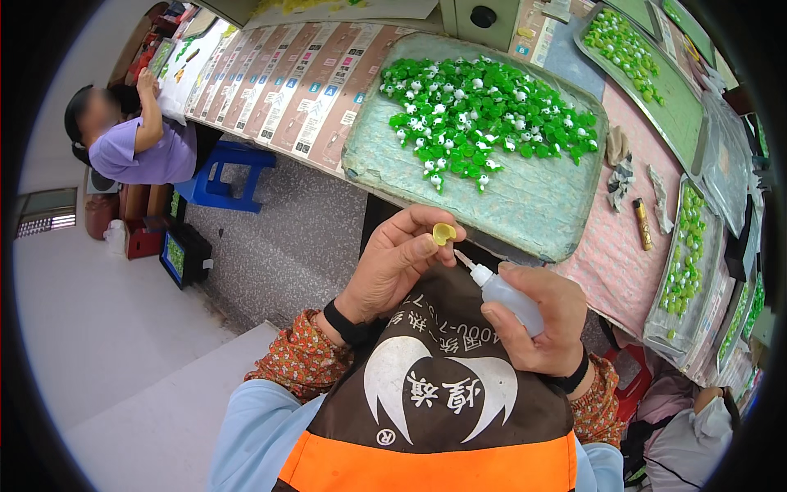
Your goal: The person assembles small green plastic toys by hand. They pick up a green plastic base, apply glue from a bottle, and attach a white plastic component to form a small figure. The process is repeated for multiple units, with finished items placed on a tray.
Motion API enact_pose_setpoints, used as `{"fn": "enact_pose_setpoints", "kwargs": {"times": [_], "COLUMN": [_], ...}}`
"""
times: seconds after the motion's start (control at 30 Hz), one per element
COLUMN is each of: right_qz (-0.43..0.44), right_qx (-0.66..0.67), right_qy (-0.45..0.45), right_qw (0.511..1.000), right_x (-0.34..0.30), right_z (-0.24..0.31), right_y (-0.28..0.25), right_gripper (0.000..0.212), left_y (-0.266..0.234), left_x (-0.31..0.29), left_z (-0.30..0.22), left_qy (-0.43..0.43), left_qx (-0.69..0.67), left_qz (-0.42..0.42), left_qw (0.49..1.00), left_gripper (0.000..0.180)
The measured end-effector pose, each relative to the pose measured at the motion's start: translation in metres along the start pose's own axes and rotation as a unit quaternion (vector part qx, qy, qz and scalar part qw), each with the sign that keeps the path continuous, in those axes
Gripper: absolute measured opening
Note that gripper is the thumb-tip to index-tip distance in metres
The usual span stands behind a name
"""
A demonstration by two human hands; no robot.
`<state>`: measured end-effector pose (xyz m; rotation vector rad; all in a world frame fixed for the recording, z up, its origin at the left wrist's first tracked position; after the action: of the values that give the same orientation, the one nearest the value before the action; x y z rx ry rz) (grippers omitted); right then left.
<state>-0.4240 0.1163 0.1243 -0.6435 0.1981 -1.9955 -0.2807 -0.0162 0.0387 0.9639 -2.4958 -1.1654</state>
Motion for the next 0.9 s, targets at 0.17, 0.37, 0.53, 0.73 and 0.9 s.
{"fn": "enact_pose_setpoints", "kwargs": {"times": [0.17,0.37,0.53,0.73,0.9], "right_qz": [-0.002,0.004,0.014,0.018,0.018], "right_qx": [-0.022,-0.039,-0.048,-0.089,-0.132], "right_qy": [-0.001,0.001,0.007,-0.012,-0.037], "right_qw": [1.0,0.999,0.999,0.996,0.99], "right_x": [0.0012,0.0006,0.0009,0.0009,0.0006], "right_z": [-0.0005,0.0004,0.0006,0.0,0.0032], "right_y": [0.0006,0.0014,0.0038,0.0051,0.0056], "right_gripper": [0.044,0.044,0.044,0.046,0.047], "left_y": [0.0002,0.0019,0.003,0.0022,0.0022], "left_x": [-0.0006,-0.0004,0.0004,0.0,0.0004], "left_z": [0.002,0.0006,-0.0013,-0.0006,-0.0009], "left_qy": [-0.014,-0.013,0.0,-0.001,-0.005], "left_qx": [0.001,0.023,0.057,0.102,0.128], "left_qz": [0.001,-0.011,-0.016,-0.028,-0.033], "left_qw": [1.0,1.0,0.998,0.994,0.991], "left_gripper": [0.031,0.03,0.03,0.028,0.025]}}
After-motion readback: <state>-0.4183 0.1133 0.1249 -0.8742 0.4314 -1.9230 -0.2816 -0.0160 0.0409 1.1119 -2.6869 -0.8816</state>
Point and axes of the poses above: each hand's wrist, its own x-axis towards the middle knuckle, its own y-axis out of the palm, z = x × y, the point moved 6 cm from there along x, towards the middle knuckle, and after that the axes turned 12 degrees about y, right-handed, at the moved point
